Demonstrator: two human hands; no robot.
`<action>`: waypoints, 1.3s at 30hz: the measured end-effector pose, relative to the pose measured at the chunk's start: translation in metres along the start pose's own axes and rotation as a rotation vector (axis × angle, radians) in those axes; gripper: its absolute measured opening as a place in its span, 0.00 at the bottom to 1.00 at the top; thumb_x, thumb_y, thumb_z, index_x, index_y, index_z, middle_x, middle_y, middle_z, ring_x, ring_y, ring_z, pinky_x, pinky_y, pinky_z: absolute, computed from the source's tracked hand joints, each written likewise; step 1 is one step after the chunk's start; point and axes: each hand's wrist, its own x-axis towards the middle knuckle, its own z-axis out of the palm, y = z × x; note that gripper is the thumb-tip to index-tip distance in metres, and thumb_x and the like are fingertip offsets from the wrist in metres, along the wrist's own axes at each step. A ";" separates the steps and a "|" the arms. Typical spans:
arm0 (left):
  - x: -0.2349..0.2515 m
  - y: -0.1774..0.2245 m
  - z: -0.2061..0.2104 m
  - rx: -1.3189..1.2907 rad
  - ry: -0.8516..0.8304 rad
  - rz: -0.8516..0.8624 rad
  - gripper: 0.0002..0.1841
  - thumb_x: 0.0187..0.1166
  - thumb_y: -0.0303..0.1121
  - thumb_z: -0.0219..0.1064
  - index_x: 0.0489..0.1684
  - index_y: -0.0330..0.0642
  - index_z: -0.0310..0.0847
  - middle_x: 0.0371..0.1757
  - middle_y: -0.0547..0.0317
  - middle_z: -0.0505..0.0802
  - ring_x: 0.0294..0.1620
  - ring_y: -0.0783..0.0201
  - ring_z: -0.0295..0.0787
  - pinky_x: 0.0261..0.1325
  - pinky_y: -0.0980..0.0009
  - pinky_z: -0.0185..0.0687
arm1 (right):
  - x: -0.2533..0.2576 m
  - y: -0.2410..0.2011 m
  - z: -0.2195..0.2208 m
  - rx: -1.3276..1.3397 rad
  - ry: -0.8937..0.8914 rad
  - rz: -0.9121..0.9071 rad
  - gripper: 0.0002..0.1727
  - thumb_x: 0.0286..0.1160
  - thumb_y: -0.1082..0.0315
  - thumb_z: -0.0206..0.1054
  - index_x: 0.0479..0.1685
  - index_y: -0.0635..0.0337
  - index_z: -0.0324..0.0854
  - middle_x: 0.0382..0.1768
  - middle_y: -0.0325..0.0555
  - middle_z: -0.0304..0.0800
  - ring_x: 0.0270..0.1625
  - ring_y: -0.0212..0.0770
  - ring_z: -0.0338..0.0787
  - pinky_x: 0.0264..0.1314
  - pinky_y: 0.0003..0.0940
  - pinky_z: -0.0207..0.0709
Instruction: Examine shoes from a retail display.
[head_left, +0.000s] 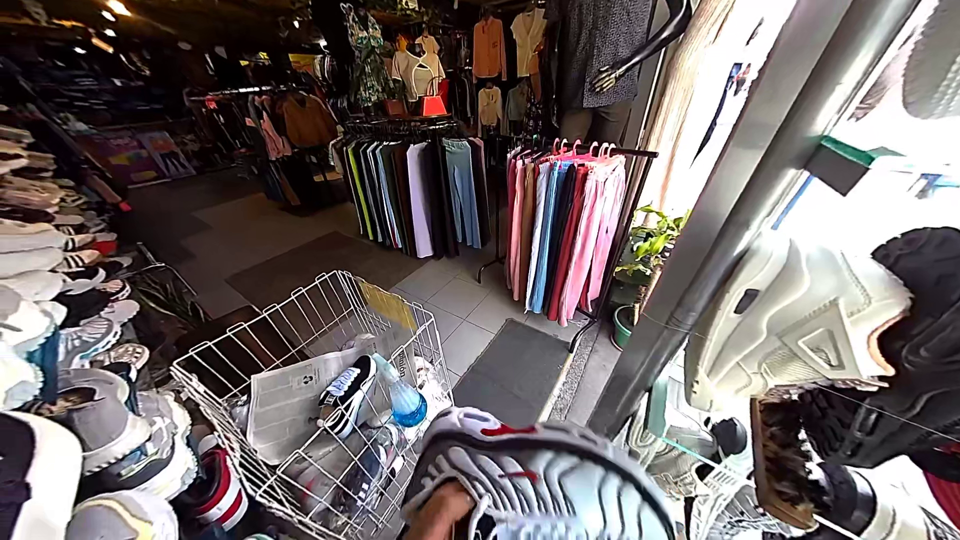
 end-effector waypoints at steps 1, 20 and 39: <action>0.000 0.001 -0.006 0.120 -0.106 0.000 0.19 0.83 0.29 0.50 0.37 0.54 0.92 0.43 0.79 0.95 0.51 0.83 0.88 0.62 0.74 0.82 | 0.003 0.003 -0.010 0.039 -0.244 0.073 0.35 0.91 0.37 0.33 0.61 0.45 0.85 0.52 0.35 0.97 0.56 0.30 0.93 0.61 0.34 0.88; -0.015 -0.016 0.020 -0.037 0.126 -0.358 0.15 0.70 0.15 0.58 0.24 0.47 0.85 0.24 0.71 0.93 0.27 0.79 0.88 0.38 0.78 0.86 | 0.018 0.007 -0.003 -0.037 -0.663 0.218 0.40 0.78 0.42 0.64 0.89 0.49 0.66 0.80 0.37 0.79 0.80 0.31 0.77 0.83 0.32 0.71; 0.017 0.049 -0.004 1.028 -0.546 -0.082 0.11 0.84 0.30 0.65 0.52 0.29 0.84 0.46 0.38 0.93 0.50 0.45 0.92 0.59 0.47 0.82 | 0.020 0.027 -0.010 0.082 -0.483 -0.164 0.12 0.77 0.50 0.67 0.38 0.38 0.97 0.35 0.24 0.98 0.41 0.14 0.92 0.47 0.13 0.84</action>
